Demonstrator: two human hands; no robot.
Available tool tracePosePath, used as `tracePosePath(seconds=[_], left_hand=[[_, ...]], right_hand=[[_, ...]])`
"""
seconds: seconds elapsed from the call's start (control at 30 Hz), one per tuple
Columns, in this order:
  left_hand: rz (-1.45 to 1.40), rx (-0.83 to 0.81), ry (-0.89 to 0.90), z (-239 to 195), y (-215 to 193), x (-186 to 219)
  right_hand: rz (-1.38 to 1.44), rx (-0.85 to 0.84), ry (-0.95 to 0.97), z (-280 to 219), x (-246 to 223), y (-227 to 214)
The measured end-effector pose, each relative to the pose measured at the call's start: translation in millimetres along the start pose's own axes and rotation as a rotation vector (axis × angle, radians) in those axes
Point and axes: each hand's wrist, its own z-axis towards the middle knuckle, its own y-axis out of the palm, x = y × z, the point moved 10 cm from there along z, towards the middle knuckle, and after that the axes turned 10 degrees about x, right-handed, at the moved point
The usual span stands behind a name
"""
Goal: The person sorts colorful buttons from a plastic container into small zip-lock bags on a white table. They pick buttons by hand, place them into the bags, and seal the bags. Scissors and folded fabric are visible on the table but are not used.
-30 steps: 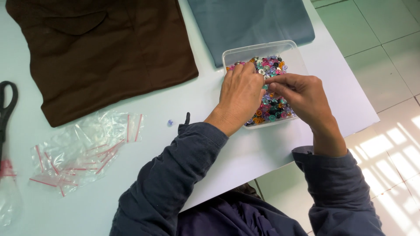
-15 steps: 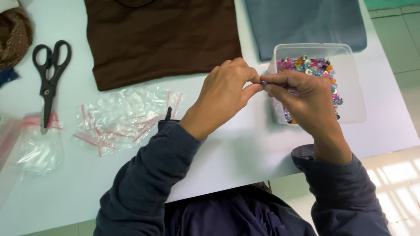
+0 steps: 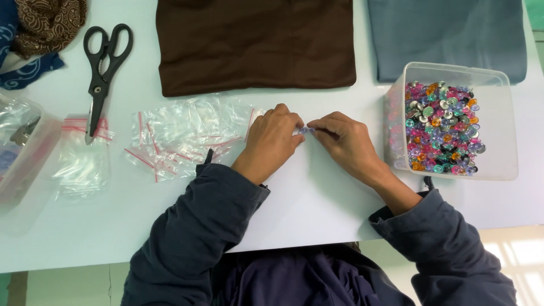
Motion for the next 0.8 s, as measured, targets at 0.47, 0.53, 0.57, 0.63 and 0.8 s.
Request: tracePosePath(seconds=[0.47,0.53,0.57,0.63,0.8], left_hand=[[0.011,0.011,-0.007,1,-3,5],[0.023,0.008,-0.001,1,-7,7],[0.030,0.015,0.005,1,-10,10],[0.035,0.018,0.023,1,-21,21],[-0.051,0.087,0.120,9,-57,74]], right_hand=[[-0.014,-0.069,-0.002,-4,2,3],[-0.008,-0.057,-0.019,-6,0,0],[0.006,-0.023,-0.054,-7,-5,-5],[0.013,0.022,-0.085,-11,-15,-16],[0.009,0.267,-0.309,-36,-68,-76]])
